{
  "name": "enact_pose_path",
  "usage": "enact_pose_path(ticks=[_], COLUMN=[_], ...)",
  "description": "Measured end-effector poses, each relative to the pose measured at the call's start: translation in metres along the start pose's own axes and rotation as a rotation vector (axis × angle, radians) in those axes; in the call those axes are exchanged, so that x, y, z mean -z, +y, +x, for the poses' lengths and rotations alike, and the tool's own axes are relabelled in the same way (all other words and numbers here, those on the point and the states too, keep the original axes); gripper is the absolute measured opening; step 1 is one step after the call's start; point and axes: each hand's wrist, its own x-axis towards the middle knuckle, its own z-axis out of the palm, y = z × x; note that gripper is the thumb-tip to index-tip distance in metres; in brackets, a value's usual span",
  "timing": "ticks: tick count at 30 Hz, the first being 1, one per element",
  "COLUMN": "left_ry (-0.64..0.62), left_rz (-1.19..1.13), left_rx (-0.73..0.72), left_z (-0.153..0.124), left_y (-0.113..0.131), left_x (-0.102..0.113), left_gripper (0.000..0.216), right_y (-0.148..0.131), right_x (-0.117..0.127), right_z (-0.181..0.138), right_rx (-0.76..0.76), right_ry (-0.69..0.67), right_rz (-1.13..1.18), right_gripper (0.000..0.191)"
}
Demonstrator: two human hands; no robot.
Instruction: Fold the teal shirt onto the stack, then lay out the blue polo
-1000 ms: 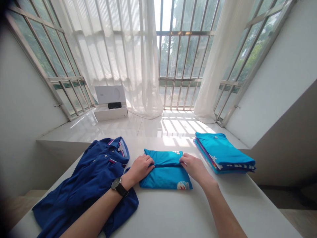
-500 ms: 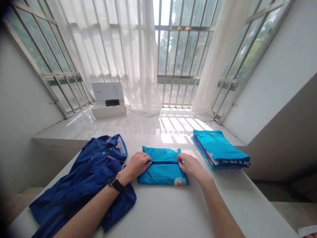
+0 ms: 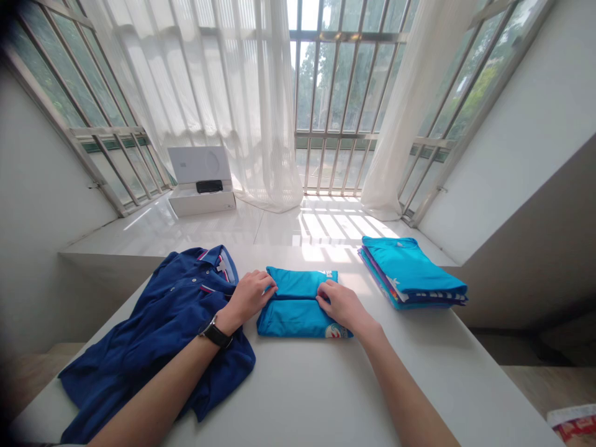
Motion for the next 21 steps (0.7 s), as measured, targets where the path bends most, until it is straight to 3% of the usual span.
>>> enact_pose_path(ticks=[3, 8, 13, 17, 21], left_ry=[-0.008, -0.180, -0.248, -0.263, -0.189], left_rz=[-0.075, -0.302, -0.429, -0.462, -0.541], left_rx=[0.043, -0.120, -0.139, -0.159, -0.195], left_z=[-0.001, -0.002, -0.001, 0.000, 0.000], left_y=[-0.005, -0.014, -0.021, -0.021, -0.013], left_x=[0.007, 0.009, 0.002, 0.000, 0.001], left_gripper=[0.028, 0.024, 0.023, 0.022, 0.016], right_y=[0.004, 0.008, 0.010, 0.008, 0.007], right_x=[-0.002, -0.005, -0.004, 0.004, 0.010], right_z=[0.001, 0.002, 0.002, 0.001, 0.000], right_rx=[0.003, 0.020, 0.020, 0.019, 0.016], right_ry=[0.000, 0.003, -0.011, -0.061, -0.089], right_rz=[0.031, 0.046, 0.121, 0.216, 0.272], right_gripper=[0.016, 0.015, 0.017, 0.022, 0.027])
